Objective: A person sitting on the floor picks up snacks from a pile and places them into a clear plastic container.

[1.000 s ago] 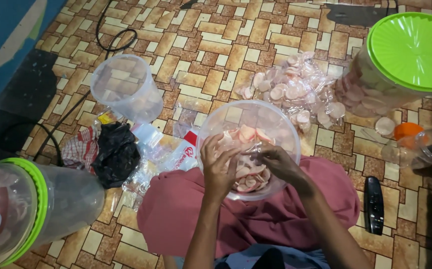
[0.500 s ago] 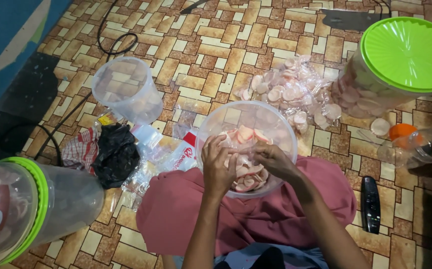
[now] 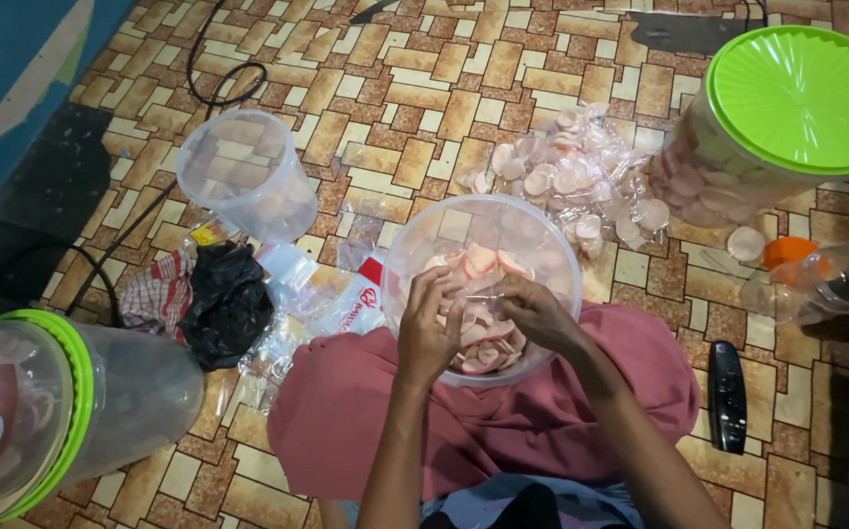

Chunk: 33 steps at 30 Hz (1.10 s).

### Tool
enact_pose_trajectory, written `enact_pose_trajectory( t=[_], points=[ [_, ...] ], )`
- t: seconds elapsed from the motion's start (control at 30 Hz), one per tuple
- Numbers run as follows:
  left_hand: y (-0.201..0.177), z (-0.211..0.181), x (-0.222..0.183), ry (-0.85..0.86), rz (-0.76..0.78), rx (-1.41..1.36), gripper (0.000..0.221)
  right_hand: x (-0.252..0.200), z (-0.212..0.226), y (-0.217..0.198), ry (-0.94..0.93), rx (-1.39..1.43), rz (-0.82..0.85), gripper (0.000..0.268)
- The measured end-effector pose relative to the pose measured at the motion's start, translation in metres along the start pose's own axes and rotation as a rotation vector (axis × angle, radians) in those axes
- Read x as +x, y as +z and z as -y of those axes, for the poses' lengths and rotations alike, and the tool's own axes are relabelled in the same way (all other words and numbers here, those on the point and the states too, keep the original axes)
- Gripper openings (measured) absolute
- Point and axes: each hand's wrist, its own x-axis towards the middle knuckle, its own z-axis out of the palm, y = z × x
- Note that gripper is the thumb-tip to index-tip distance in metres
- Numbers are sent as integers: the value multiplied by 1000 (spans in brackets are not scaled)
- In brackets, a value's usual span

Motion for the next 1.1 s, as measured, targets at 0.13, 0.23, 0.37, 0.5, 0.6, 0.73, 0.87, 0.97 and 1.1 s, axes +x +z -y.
enact_pose_trajectory(
  t=[0.13, 0.23, 0.37, 0.5, 0.6, 0.73, 0.87, 0.97, 1.1],
  points=[
    [3, 8, -3, 11, -8, -48, 13, 0, 2, 2, -47, 17, -7, 8],
    [4, 12, -5, 0, -14, -40, 9, 0, -15, -1, -84, 56, -11, 7],
    [5, 14, -7, -32, -33, -16, 6, 2, 13, -1, -9, 65, 0, 12],
    [-1, -1, -1, -24, -111, 18, 10, 6, 27, -7, 184, 152, -97, 22],
    [-3, -9, 0, -44, -151, 1, 10, 14, 60, -21, 286, 182, -227, 26],
    [-2, -8, 0, -36, -201, -8, 12, 34, 37, -40, 304, 82, -266, 21],
    [-4, -10, 1, -36, -290, -40, 8, 58, 44, -43, 326, -434, -14, 18],
    [-4, -10, 2, -42, -337, -80, 7, 81, 19, -44, 342, -791, 151, 15],
    [-4, -9, 1, -34, -376, -97, 8, 101, -23, -41, 443, -1073, 338, 17]
  ],
)
